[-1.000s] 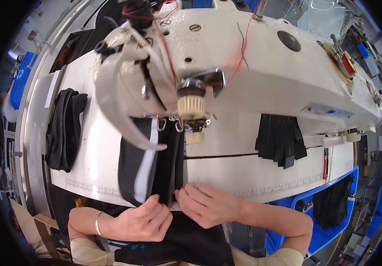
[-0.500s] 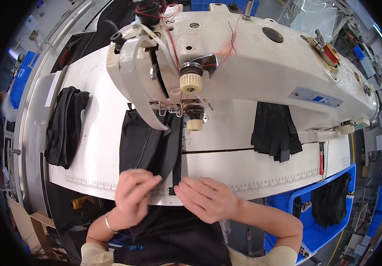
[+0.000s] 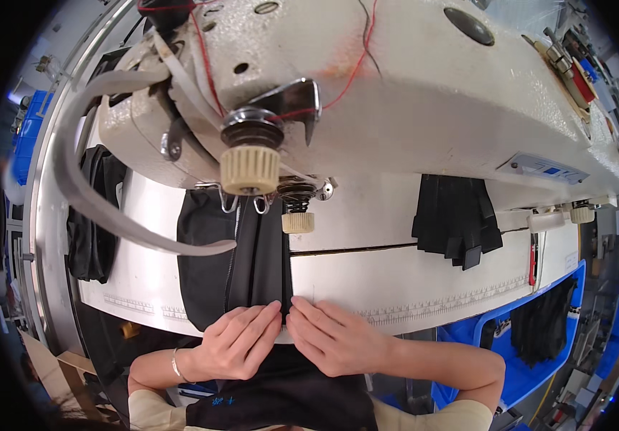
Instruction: Using an industrial sewing machine to assemble leather or heavy fabric components for bags.
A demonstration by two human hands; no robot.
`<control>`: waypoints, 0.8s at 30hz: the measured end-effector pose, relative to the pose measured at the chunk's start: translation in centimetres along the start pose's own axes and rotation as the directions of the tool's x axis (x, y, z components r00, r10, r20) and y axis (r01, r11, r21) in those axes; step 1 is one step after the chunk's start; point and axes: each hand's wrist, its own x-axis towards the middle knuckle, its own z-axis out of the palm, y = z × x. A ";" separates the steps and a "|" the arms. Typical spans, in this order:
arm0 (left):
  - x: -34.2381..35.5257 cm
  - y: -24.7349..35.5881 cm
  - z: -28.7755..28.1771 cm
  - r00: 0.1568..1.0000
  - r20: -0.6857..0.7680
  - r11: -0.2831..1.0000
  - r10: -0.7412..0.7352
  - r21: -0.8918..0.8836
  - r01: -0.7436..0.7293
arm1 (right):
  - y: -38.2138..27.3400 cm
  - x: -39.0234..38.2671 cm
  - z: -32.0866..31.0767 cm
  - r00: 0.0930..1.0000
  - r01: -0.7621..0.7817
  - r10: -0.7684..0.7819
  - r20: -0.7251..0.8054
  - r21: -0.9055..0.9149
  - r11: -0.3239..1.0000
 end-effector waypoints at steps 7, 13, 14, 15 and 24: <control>1.3 -0.2 0.0 1.000 0.003 1.000 0.012 0.002 -0.012 | 0.1 -0.2 0.2 0.999 0.045 -0.045 -0.006 0.009 0.999; 0.9 -0.2 0.5 1.000 0.003 0.999 0.016 -0.031 -0.016 | 0.2 -0.4 0.4 0.998 0.061 -0.061 -0.014 -0.001 0.998; 0.8 -0.3 0.6 0.999 0.022 0.999 0.029 -0.039 -0.028 | 0.2 -0.4 0.4 0.998 0.061 -0.061 -0.006 0.001 0.998; 0.8 -0.3 0.6 1.000 0.007 0.999 0.016 -0.043 -0.015 | 0.2 -0.5 0.4 0.998 0.062 -0.062 -0.004 -0.002 0.998; 2.4 -1.8 0.3 1.000 0.001 0.992 0.023 -0.124 -0.022 | 1.2 0.5 -0.2 0.989 0.115 -0.103 0.108 -0.121 0.986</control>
